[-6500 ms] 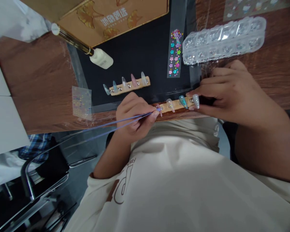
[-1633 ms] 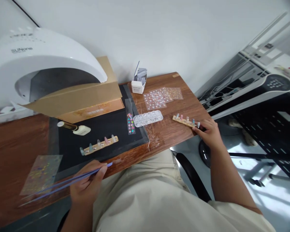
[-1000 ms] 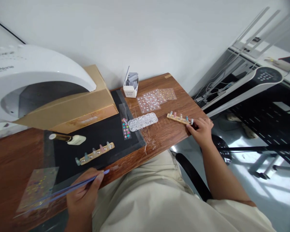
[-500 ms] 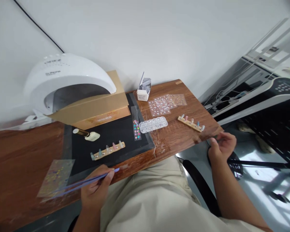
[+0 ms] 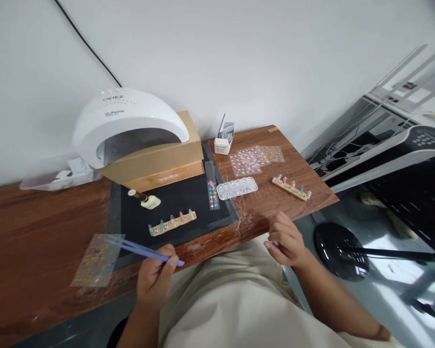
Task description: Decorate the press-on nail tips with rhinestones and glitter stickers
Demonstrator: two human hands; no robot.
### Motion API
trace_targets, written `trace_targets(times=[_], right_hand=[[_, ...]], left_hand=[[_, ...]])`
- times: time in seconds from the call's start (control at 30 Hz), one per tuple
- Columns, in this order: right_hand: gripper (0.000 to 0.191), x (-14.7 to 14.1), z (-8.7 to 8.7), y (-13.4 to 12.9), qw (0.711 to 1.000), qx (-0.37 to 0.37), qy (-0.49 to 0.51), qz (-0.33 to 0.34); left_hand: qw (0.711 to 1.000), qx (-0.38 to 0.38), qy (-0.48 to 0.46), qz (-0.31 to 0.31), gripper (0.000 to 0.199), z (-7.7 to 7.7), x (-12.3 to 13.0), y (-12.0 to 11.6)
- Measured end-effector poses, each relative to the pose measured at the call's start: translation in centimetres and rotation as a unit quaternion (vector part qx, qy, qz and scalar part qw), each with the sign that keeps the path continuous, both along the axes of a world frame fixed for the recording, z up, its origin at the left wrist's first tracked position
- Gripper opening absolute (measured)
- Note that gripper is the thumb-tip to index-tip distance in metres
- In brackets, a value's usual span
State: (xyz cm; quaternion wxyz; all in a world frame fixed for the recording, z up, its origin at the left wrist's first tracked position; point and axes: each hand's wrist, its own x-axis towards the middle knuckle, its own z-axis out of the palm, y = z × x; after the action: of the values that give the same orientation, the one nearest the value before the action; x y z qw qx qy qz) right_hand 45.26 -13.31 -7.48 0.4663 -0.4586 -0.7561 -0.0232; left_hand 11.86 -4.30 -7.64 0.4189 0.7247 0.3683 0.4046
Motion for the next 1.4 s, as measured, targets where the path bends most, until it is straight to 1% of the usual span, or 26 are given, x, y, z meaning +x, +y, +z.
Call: trace_targets(times=[0.17, 0.27, 0.37, 0.47, 0.57, 0.7, 0.8, 0.87, 0.97, 1.07, 1.17, 1.23, 1.33, 1.4], right_hand=[[0.011, -2.0, 1.9, 2.2, 0.997, 0.019, 0.018, 0.072], [0.009, -4.2, 2.5, 2.7, 0.990, 0.009, 0.022, 0.141], [0.009, -6.5, 2.0, 2.6, 0.977, -0.024, 0.013, 0.210], [0.010, -7.3, 1.1, 2.5, 0.970, -0.052, 0.025, 0.234], [0.013, -6.4, 0.5, 2.7, 0.972, -0.062, 0.053, 0.220], [0.016, -4.9, 0.5, 3.6, 0.984, -0.081, 0.059, 0.149], [0.018, -4.7, 0.7, 4.6, 0.991, -0.093, 0.043, 0.091], [0.017, -5.0, 0.7, 5.3, 0.992, -0.099, 0.033, 0.068], [0.011, -5.9, 0.4, 6.2, 0.992, -0.108, 0.016, 0.061], [0.010, -6.5, 0.1, 6.6, 0.990, -0.126, -0.006, 0.063], [0.011, -6.8, 0.0, 6.8, 0.989, -0.138, -0.019, 0.054], [0.012, -7.0, -0.1, 7.0, 0.987, -0.153, -0.037, 0.036], [0.018, -7.7, 0.2, 7.6, 0.974, -0.199, -0.105, -0.006], [0.021, -8.2, 0.6, 8.1, 0.963, -0.220, -0.151, -0.028]], left_hand=[[0.999, 0.019, 0.013, -0.029, 0.030, 0.6, 0.3, 0.0], [0.999, 0.026, 0.026, -0.035, 0.033, 0.9, 0.8, -0.4], [0.999, 0.021, 0.028, -0.013, 0.037, 0.8, 0.8, -0.9], [0.999, 0.021, 0.022, 0.030, 0.039, 0.4, -0.4, -1.5], [0.996, 0.029, 0.013, 0.083, 0.035, 0.5, -2.4, -2.0], [0.988, 0.038, -0.009, 0.152, 0.030, 0.8, -4.7, -1.9], [0.982, 0.040, -0.023, 0.185, 0.027, 0.7, -5.3, -1.5], [0.980, 0.035, -0.027, 0.195, 0.023, 0.5, -5.2, -1.2], [0.981, 0.023, -0.026, 0.193, 0.022, 0.2, -4.7, -1.2], [0.983, 0.014, -0.020, 0.184, 0.024, 0.3, -4.5, -1.2], [0.985, 0.012, -0.010, 0.172, 0.022, 0.9, -4.4, -1.0], [0.987, 0.016, -0.001, 0.159, 0.019, 1.5, -4.3, -0.8], [0.990, 0.028, 0.012, 0.137, 0.016, 2.4, -3.7, -0.1], [0.991, 0.037, 0.017, 0.124, 0.013, 2.7, -3.3, 0.4]])
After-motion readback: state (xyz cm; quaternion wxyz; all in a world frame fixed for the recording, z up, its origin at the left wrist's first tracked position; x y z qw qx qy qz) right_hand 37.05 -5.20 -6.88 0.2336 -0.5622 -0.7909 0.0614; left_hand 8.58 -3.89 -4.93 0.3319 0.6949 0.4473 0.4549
